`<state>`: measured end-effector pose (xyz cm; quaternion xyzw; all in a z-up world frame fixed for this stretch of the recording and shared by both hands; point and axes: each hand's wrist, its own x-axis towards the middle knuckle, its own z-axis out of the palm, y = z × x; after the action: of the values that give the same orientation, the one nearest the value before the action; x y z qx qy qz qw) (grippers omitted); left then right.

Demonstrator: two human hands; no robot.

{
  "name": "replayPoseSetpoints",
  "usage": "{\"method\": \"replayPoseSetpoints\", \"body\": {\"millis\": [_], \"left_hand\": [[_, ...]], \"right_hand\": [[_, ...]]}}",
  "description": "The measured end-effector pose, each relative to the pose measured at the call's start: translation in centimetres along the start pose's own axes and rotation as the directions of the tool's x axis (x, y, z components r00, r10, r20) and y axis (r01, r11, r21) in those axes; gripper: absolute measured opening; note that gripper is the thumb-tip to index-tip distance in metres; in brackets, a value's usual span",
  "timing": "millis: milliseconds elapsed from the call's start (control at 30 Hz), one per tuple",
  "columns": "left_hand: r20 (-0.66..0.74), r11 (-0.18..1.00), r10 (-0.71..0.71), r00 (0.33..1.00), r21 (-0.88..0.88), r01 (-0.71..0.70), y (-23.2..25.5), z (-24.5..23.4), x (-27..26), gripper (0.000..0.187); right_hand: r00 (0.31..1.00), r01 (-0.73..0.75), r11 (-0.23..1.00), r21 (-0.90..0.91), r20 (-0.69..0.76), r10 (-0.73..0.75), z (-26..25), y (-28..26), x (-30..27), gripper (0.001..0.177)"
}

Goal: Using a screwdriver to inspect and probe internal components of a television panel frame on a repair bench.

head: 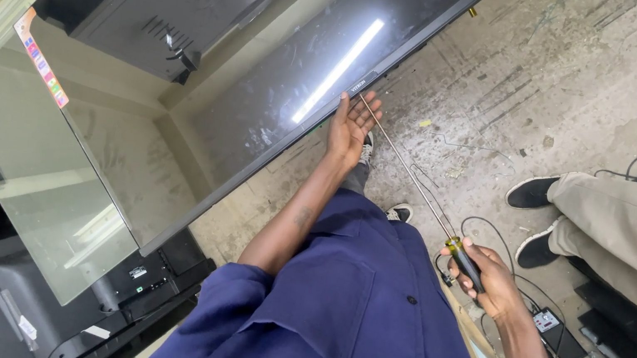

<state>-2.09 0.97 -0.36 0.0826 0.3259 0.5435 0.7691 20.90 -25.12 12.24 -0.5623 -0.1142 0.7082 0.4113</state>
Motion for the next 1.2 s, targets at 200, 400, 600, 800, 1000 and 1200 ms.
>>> {"method": "replayPoseSetpoints", "body": {"millis": [200,400,600,800,1000,1200], "left_hand": [[-0.017,0.998,0.059,0.998,-0.011,-0.059,-0.6,-0.8,0.9,0.046],[-0.011,0.999,0.05,0.999,-0.012,-0.05,-0.7,-1.5,1.4,0.045],[-0.018,0.997,0.073,0.997,0.006,-0.073,-0.3,-0.4,0.6,0.044],[-0.017,0.998,0.059,0.998,0.002,-0.059,-0.3,-0.4,0.5,0.043],[-0.03,0.998,0.065,0.997,0.012,-0.065,-0.3,-0.3,0.5,0.044],[-0.033,0.997,0.081,0.996,0.019,-0.08,-0.4,-0.1,0.6,0.043]], "right_hand": [[0.849,0.246,0.544,-0.802,-0.092,-0.52,-0.8,0.7,0.5,0.033],[0.983,0.094,0.962,-0.257,-0.131,-0.131,0.4,0.4,0.8,0.034],[0.952,0.119,0.834,-0.538,-0.176,-0.249,-1.7,2.3,2.0,0.038],[0.963,0.17,0.915,-0.367,-0.135,-0.233,-1.7,1.8,2.0,0.028],[0.987,0.148,0.947,-0.285,-0.013,-0.158,-2.1,2.1,2.0,0.032],[0.958,0.16,0.886,-0.435,-0.148,-0.246,-2.2,2.0,2.2,0.024]]}}
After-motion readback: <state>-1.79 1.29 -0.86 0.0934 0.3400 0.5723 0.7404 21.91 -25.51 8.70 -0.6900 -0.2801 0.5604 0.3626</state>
